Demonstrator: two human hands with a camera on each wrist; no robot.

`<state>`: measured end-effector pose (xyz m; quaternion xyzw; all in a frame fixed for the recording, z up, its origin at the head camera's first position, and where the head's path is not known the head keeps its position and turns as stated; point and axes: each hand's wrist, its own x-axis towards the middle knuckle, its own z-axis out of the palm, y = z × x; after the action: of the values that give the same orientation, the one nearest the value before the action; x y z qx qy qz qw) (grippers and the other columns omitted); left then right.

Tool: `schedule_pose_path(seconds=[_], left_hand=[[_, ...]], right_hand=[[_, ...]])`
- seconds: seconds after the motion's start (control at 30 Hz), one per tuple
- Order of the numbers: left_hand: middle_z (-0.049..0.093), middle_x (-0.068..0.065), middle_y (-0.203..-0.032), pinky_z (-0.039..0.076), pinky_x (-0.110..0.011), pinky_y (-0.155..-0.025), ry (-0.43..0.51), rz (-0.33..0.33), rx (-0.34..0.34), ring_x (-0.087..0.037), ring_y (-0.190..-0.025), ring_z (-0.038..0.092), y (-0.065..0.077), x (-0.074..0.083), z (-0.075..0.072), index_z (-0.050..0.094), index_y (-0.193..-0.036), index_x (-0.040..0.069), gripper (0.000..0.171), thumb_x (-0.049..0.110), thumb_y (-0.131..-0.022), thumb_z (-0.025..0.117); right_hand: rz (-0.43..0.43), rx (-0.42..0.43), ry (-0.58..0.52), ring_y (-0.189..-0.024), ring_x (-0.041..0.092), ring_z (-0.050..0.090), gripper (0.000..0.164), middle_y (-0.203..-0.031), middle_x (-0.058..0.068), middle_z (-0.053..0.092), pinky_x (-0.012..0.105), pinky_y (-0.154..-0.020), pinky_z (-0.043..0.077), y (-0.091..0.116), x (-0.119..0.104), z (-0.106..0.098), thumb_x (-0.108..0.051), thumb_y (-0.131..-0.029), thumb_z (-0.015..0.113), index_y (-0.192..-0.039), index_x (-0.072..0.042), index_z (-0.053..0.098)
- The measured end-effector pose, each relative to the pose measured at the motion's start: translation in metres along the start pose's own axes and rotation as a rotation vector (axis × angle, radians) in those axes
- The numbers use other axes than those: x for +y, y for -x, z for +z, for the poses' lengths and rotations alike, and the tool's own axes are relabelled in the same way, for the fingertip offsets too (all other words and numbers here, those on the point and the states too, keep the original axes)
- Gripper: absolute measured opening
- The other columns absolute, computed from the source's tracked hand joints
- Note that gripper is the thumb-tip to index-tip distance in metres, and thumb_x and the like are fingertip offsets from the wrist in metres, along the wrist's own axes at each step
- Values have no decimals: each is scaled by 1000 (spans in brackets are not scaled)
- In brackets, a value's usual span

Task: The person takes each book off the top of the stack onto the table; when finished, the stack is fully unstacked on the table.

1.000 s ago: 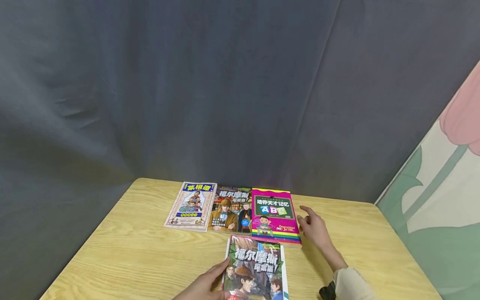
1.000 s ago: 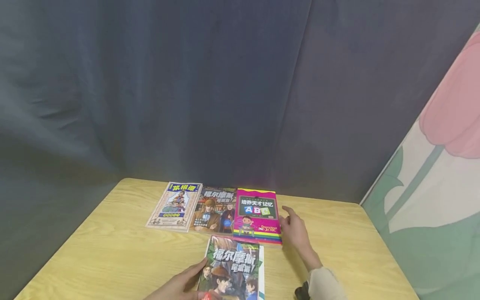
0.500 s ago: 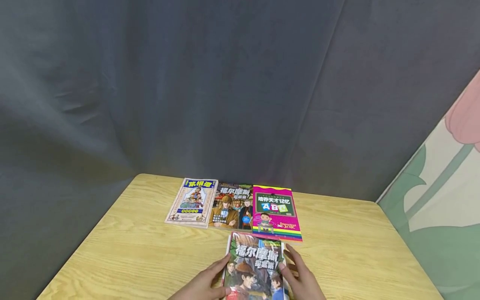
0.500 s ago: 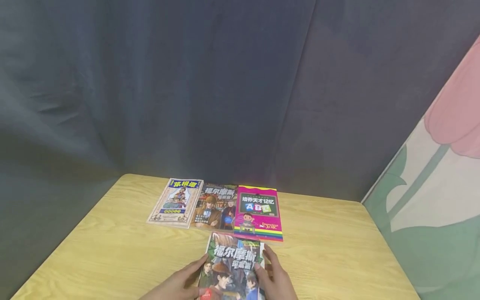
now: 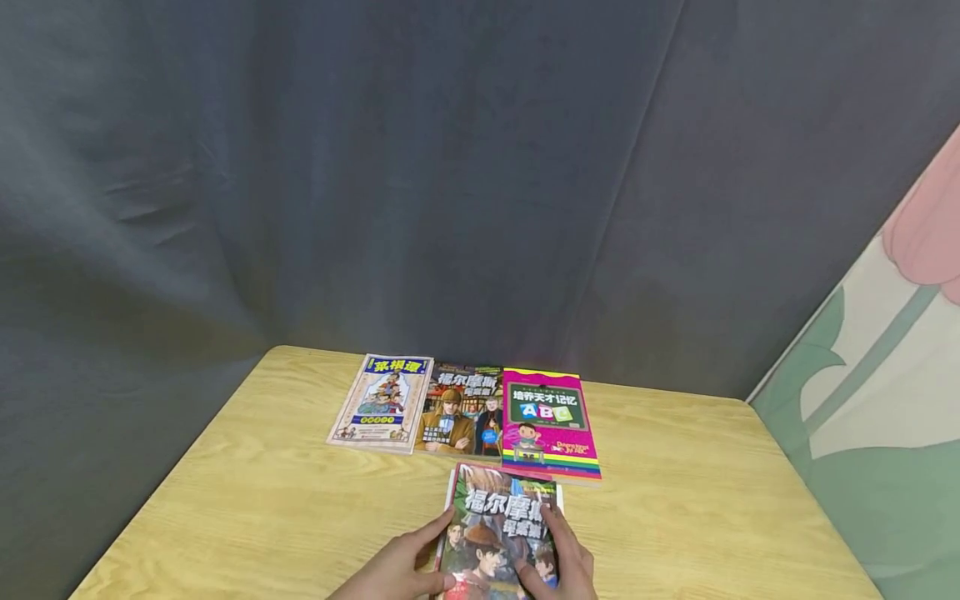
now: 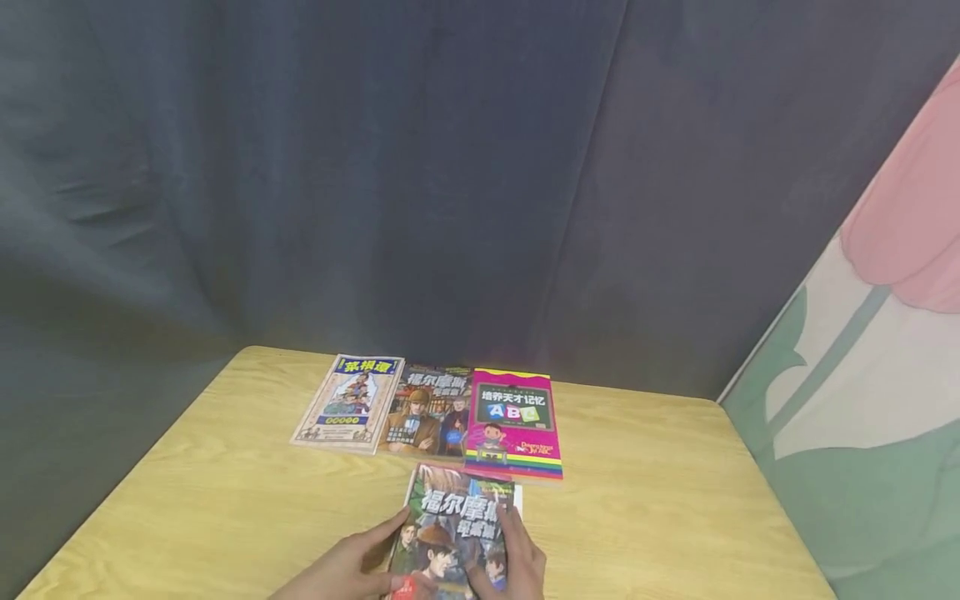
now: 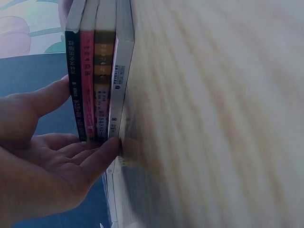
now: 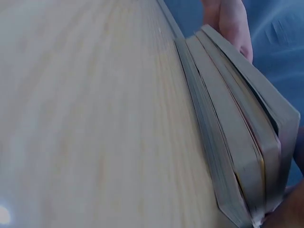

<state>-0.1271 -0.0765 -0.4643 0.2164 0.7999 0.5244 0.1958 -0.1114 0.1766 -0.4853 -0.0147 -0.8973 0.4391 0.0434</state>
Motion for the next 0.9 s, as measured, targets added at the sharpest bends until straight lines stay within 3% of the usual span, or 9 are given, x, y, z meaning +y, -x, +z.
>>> schedule_pose_path(seconds=[0.07, 0.23, 0.37, 0.47, 0.6, 0.67, 0.77, 0.9], left_hand=[[33, -34, -146, 41, -49, -101, 10, 19, 11, -48, -126, 43, 0, 1, 0, 26, -151, 3, 78, 21, -89, 70], [35, -30, -147, 37, -60, -102, -65, -12, 47, -51, -129, 37, 2, 1, 4, 28, -152, 10, 80, 31, -88, 70], [34, -30, -147, 36, -65, -100, -108, -10, 50, -53, -129, 36, 4, -2, 6, 25, -153, 8, 83, 34, -88, 70], [32, -29, -149, 35, -64, -101, -148, 17, 48, -53, -130, 34, 4, -4, 7, 25, -152, 4, 83, 36, -89, 68], [31, -25, -151, 34, -61, -103, -209, 62, 36, -51, -133, 32, 2, -6, 6, 26, -151, 2, 82, 39, -90, 67], [30, -25, -151, 35, -59, -104, -228, 85, 30, -49, -134, 31, 2, -7, 5, 26, -151, 1, 82, 39, -90, 66], [30, -25, -151, 36, -53, -106, -243, 111, 28, -45, -136, 31, 2, -9, 4, 25, -151, 0, 82, 39, -90, 66], [29, -25, -152, 35, -50, -108, -233, 119, 24, -44, -137, 30, 1, -10, 2, 24, -151, 0, 84, 36, -89, 68]], right_hand=[[-13, -18, -10, -120, 51, 38, 75, -144, 27, 39, 65, -94, 38, -2, 1, -3, -31, -77, 77, -140, -7, 45], [-28, -76, -48, -109, 41, 46, 75, -138, 27, 43, 61, -88, 41, -6, 4, -10, -31, -78, 79, -140, -7, 44], [-15, -146, -146, -101, 31, 58, 78, -132, 30, 45, 45, -83, 51, -8, 7, -16, -27, -81, 77, -144, -2, 38], [10, -239, -293, -93, 26, 64, 82, -131, 36, 40, 33, -74, 55, -10, 11, -21, -22, -85, 73, -147, 4, 26], [102, -324, -374, -100, 34, 62, 89, -139, 40, 27, 38, -72, 56, -11, 15, -29, -28, -86, 73, -150, 2, 18], [142, -339, -358, -106, 42, 58, 91, -143, 39, 25, 44, -73, 55, -13, 17, -33, -33, -85, 74, -151, -1, 20], [135, -368, -289, -108, 47, 55, 86, -142, 37, 31, 48, -75, 54, -17, 21, -41, -34, -85, 73, -150, -2, 27], [81, -467, -298, -104, 39, 59, 77, -143, 38, 31, 45, -77, 54, -24, 30, -55, -29, -90, 68, -150, -1, 28]])
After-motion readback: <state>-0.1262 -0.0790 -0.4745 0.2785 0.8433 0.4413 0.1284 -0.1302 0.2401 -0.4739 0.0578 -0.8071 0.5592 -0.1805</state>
